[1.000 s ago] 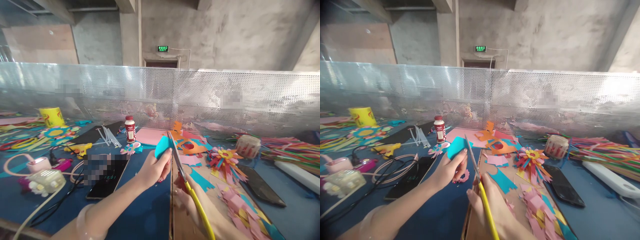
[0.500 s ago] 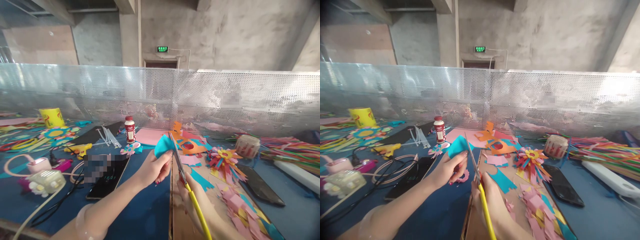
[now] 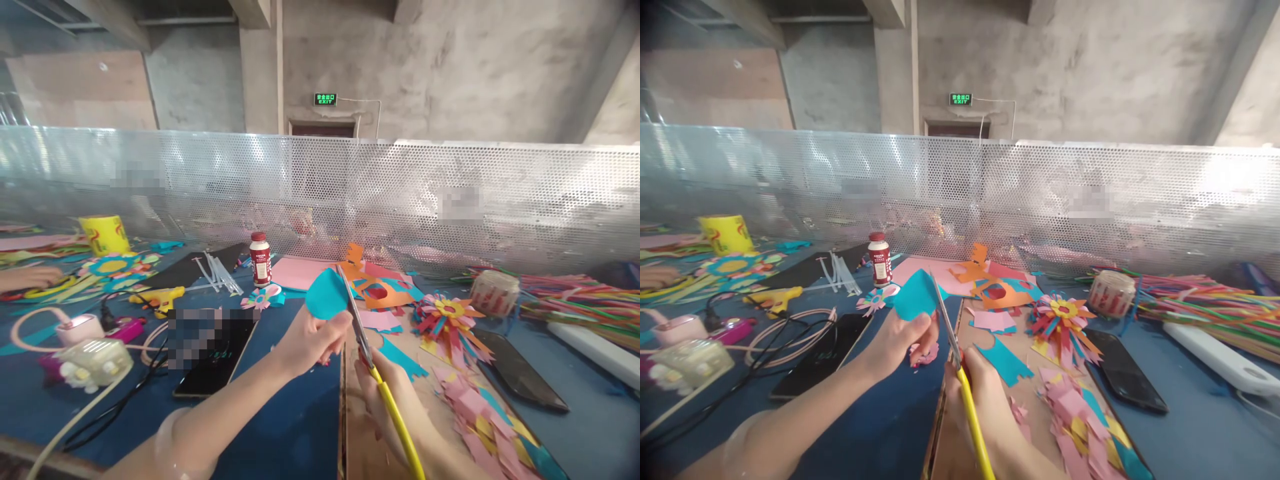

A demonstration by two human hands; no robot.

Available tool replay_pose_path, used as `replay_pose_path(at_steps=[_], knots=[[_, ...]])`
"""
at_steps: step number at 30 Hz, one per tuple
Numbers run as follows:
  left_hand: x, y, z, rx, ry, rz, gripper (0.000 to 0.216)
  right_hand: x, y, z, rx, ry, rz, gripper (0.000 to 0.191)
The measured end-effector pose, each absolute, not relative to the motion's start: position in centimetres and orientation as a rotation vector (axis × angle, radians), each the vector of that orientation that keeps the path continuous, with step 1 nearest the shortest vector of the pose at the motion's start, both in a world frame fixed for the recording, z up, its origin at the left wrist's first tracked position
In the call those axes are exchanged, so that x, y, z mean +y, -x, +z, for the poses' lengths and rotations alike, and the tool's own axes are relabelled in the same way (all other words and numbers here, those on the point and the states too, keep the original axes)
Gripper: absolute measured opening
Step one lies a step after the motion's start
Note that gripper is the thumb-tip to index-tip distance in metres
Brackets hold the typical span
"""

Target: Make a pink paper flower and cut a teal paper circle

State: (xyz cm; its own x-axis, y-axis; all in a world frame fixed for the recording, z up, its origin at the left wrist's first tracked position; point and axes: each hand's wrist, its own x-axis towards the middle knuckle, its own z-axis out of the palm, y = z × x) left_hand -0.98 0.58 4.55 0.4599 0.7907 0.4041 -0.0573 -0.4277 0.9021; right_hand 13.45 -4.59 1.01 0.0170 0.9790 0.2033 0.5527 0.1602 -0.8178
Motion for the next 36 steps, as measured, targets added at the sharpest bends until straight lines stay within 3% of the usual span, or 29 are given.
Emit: replay_pose_path(at_steps=[7, 11, 25, 36], knots=[[0.5, -0.9, 3.5, 0.806, -1.695, 1.298, 0.052, -4.6, -13.6, 1.0, -1.664, 1.466, 0.671, 0.021], [0.5, -1.0, 3.7, 0.817, -1.597, 1.351, 0.046, -4.5, -13.5, 0.8, -1.689, 1.428, 0.648, 0.020], [0.9, 0.9, 5.0, 0.773, -1.751, 1.177, 0.047, -4.9, -13.7, 1.2, -1.694, 1.454, 0.644, 0.016], [0.7, 1.2, 5.7, 0.600, -1.661, 1.081, 0.041, -4.7, -13.4, 0.9, -1.636, 1.507, 0.839, 0.025]])
